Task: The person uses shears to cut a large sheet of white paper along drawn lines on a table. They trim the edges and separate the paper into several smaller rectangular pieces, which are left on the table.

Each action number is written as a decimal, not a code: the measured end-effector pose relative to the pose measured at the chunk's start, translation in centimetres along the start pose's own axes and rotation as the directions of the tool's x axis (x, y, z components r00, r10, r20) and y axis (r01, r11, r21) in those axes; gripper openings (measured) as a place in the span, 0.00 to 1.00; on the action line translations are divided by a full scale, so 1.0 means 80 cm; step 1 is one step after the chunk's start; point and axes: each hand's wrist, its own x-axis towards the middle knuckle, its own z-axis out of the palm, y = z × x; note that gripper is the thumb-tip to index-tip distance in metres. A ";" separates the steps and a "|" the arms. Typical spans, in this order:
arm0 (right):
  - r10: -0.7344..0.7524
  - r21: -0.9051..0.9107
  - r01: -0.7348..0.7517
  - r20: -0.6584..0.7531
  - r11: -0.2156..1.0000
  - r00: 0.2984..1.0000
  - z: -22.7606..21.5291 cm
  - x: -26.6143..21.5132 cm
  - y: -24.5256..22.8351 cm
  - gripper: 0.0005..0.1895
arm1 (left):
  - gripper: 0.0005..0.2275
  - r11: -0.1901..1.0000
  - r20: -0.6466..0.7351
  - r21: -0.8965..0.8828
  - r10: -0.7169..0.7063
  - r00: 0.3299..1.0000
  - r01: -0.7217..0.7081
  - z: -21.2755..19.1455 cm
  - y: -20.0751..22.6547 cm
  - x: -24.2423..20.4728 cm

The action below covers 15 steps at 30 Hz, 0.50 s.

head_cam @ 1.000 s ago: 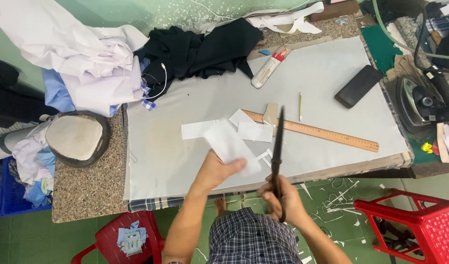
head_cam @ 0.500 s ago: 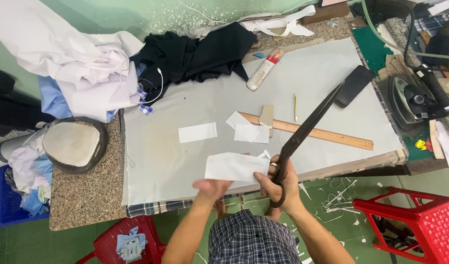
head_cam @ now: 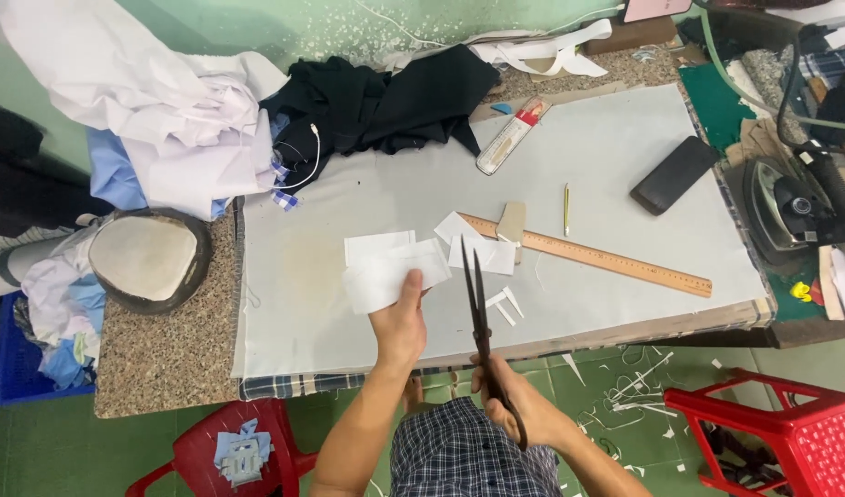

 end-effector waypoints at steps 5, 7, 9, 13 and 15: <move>0.010 -0.080 -0.006 0.053 0.997 0.999 0.005 0.000 -0.012 0.31 | 0.26 0.998 0.007 0.051 -0.035 0.999 0.034 -0.001 -0.024 -0.004; 0.006 -0.117 -0.002 0.032 0.993 0.999 0.007 0.001 -0.008 0.31 | 0.21 0.994 0.028 0.088 -0.070 0.997 0.067 -0.008 -0.038 -0.004; -0.011 -0.151 0.009 -0.015 0.988 1.000 0.010 0.000 0.002 0.19 | 0.17 0.994 -0.002 0.075 -0.075 0.997 0.075 -0.008 -0.044 -0.004; 0.015 -0.186 -0.026 -0.064 0.982 0.998 0.013 -0.003 -0.010 0.38 | 0.18 0.998 0.025 0.050 -0.029 0.999 0.028 -0.001 -0.036 -0.002; 0.003 -0.177 -0.015 -0.069 0.984 0.998 0.013 -0.003 -0.011 0.37 | 0.15 0.992 0.117 0.100 0.071 0.991 -0.082 0.003 -0.029 -0.003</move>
